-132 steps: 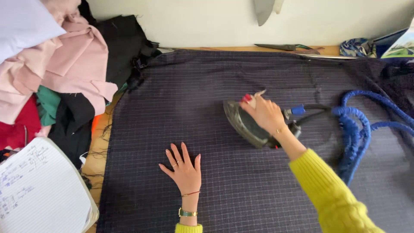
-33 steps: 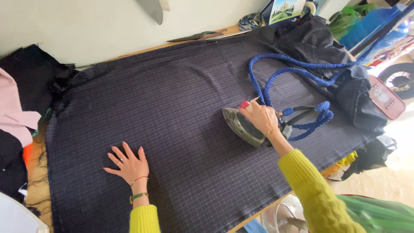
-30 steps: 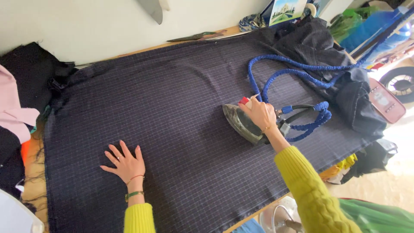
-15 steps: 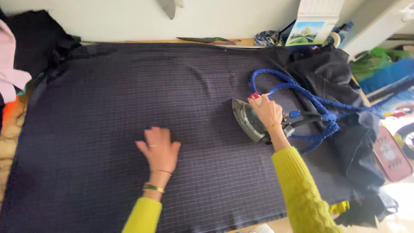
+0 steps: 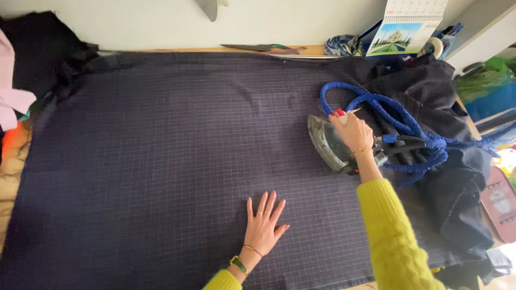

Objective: The person irons a large piece of dark plaid fabric on a wooden table using a steam iron. They smooth the fabric with their left hand and periodically lift and reposition sections to ensure even pressing.

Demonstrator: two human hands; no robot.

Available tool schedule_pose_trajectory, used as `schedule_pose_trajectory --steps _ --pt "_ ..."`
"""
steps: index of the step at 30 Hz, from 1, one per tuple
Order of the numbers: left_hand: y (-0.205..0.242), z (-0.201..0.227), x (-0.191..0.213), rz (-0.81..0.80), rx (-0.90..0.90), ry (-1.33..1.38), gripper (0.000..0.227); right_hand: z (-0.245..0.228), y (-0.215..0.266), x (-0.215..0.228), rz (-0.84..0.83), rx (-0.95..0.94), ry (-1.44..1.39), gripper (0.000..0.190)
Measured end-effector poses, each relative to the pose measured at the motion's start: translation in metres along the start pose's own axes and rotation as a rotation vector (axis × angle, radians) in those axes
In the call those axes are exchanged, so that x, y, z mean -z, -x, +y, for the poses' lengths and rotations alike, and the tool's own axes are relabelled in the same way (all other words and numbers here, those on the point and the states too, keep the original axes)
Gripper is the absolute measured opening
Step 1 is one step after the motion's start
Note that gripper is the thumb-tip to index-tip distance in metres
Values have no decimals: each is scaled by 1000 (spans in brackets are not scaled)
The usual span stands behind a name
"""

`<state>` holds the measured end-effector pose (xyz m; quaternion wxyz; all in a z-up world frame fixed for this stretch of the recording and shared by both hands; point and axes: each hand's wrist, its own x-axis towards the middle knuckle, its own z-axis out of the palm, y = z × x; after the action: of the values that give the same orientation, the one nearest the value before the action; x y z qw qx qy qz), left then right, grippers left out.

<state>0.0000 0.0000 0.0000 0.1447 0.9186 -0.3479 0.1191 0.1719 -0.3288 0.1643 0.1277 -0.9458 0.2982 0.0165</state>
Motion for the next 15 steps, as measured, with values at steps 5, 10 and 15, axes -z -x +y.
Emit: schedule_pose_trajectory --steps 5,10,15 --pt "0 0 3 8 -5 0 76 -14 39 18 -147 70 49 69" --pt "-2 -1 4 37 -10 -41 76 -32 77 10 -191 179 145 67" --pt "-5 -2 8 73 -12 -67 81 -53 62 -19 -49 163 23 66"
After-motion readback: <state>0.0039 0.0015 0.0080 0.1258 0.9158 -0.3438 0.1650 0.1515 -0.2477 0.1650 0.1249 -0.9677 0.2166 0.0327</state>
